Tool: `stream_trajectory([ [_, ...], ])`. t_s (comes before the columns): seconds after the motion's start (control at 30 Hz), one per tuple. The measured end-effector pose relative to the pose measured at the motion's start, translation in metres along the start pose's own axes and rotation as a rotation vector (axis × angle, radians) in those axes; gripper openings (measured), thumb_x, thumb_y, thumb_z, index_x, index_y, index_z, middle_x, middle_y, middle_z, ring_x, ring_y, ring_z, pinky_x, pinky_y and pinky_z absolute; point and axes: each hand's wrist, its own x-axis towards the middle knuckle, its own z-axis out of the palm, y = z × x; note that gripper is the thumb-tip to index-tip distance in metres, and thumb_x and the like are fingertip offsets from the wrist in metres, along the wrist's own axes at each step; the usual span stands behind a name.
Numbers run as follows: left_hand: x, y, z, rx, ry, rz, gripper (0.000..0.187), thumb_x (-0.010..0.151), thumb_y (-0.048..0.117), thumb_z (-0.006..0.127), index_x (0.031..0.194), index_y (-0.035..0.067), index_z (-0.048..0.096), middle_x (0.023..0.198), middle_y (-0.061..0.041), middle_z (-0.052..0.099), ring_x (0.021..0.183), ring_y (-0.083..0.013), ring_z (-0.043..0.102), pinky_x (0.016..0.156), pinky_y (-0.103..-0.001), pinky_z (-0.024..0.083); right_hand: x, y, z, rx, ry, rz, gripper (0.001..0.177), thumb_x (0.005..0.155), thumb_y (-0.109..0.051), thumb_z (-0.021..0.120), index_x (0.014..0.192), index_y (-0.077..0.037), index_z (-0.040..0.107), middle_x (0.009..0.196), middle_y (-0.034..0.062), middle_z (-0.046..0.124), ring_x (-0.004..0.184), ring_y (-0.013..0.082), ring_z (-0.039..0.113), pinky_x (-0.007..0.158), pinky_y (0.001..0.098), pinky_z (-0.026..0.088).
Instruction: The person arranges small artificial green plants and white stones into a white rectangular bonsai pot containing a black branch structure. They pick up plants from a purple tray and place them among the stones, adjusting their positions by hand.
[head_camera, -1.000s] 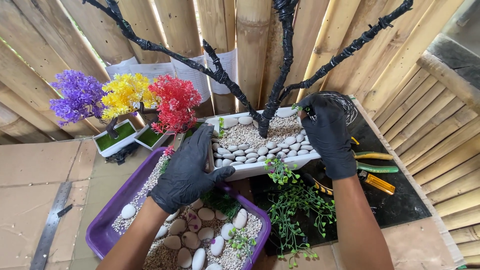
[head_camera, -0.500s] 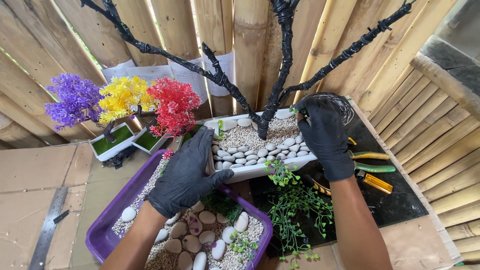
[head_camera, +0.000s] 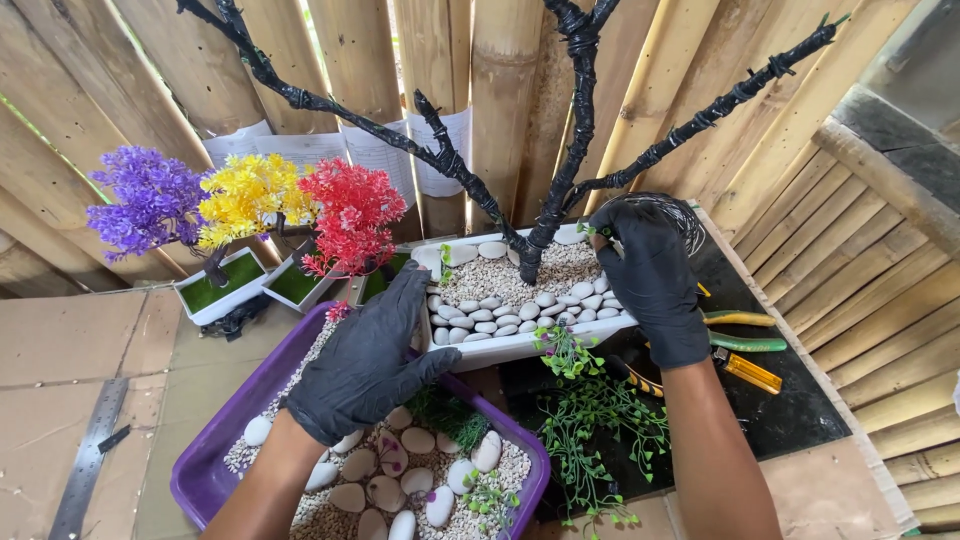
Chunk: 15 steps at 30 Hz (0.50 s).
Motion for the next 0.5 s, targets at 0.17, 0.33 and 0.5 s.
stream_trajectory([
  [0.17,0.000,0.017,-0.014,-0.302,-0.068,0.030,0.097,0.090,0.043,0.073,0.161,-0.002,0.026,0.161,-0.037,0.030,0.144,-0.0603,0.020,0.118,-0.060,0.027,0.003,-0.006,-0.006,-0.067,0.013,0.005,0.011,0.096,-0.008,0.074,0.103,-0.014,0.066,0.088,0.0122,0.072,0.092,0.0360,0.070,0.087,0.0445,0.058],
  [0.33,0.001,0.020,-0.023,-0.312,-0.075,0.031,0.093,0.089,0.036,0.074,0.160,-0.003,0.028,0.160,-0.034,0.035,0.144,-0.0539,0.027,0.120,-0.050,0.028,0.000,0.005,0.000,-0.146,0.028,-0.011,0.010,0.097,-0.014,0.075,0.102,-0.015,0.067,0.089,0.0107,0.073,0.093,0.0347,0.072,0.088,0.0414,0.058],
  [0.5,0.003,0.025,-0.036,-0.471,-0.155,-0.007,0.081,0.097,0.028,0.065,0.159,-0.009,0.028,0.158,-0.038,0.036,0.146,-0.0543,0.024,0.122,-0.047,0.027,-0.001,-0.002,0.007,-0.190,0.146,-0.037,0.023,0.096,-0.023,0.080,0.106,-0.004,0.073,0.087,0.0255,0.071,0.093,0.0469,0.068,0.084,0.0510,0.057],
])
